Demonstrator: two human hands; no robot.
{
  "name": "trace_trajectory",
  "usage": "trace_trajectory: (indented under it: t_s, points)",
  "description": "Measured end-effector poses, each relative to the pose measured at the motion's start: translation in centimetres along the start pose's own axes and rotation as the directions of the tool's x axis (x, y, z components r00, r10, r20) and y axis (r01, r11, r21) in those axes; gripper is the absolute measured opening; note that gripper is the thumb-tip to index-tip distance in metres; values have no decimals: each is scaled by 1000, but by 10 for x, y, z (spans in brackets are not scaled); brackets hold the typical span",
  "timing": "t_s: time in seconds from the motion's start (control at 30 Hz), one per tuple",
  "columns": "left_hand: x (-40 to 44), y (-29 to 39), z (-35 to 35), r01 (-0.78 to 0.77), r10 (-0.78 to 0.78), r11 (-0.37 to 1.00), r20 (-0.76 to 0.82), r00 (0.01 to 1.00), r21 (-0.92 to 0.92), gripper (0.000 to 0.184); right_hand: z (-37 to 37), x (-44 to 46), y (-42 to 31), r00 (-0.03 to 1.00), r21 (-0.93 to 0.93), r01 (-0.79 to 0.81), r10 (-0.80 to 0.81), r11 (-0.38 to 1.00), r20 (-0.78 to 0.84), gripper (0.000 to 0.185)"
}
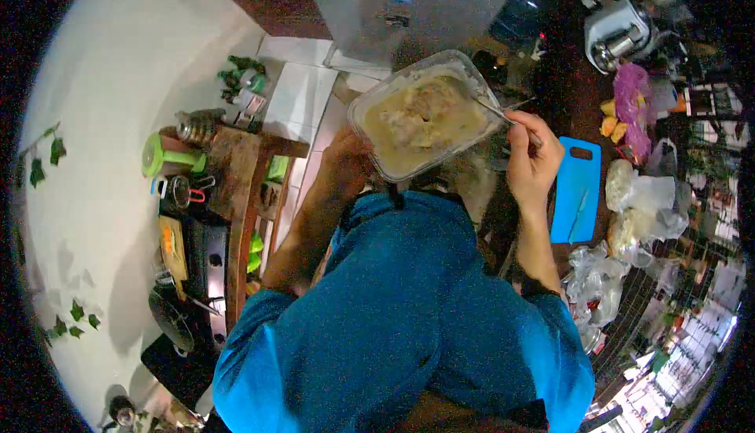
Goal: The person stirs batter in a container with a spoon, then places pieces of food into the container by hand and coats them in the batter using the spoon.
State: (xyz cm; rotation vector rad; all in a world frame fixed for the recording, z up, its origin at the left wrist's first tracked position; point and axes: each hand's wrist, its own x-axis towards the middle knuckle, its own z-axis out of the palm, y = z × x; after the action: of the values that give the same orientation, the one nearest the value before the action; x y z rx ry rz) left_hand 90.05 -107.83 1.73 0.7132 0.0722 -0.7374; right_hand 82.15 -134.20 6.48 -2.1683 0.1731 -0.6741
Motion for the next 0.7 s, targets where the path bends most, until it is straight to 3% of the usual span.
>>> trace_trajectory:
  t_s: [0.1,0.2,0.23,0.27,0.33,0.4,0.47,0.53,0.57,0.67,0.7]
  points:
    - [-27,20,-27,-62,62,998,-33,998,-1,62,40,-4,-23,991,251,-137,131,958,39,22]
    - [-53,35,-49,-135,135,991,-77,988,-2,63,74,-12,-44,984,278,-180,168,943,67,27]
    - [-62,38,-56,-162,161,987,-99,982,-3,63,83,-17,-35,979,331,-190,151,924,139,43]
    - [-71,41,-61,-185,184,983,-119,976,3,63,95,-21,-35,977,340,-185,136,922,161,43]
    - [-97,47,-71,-247,245,969,-182,952,14,63,127,-27,-43,971,659,-212,80,722,224,60]
    - [-116,49,-77,-292,289,956,-236,928,25,63,139,-25,-44,916,623,-272,-1,734,401,75]
    - [-135,47,-79,-338,334,940,-298,894,38,64,158,-23,-55,877,596,-60,-244,801,415,82]
    - [-147,40,-78,-388,379,920,-352,856,46,64,163,-18,-70,797,537,11,-332,844,505,89]
    - [-153,37,-75,-410,399,910,-377,836,55,64,164,-21,-82,757,525,-325,-117,786,643,104]
    - [-172,28,-66,-470,451,879,-453,769,78,65,175,-26,-87,598,372,-608,96,701,796,130]
    - [-178,25,-63,-492,469,866,-476,744,84,65,183,-31,-75,631,440,-528,-12,726,776,132]
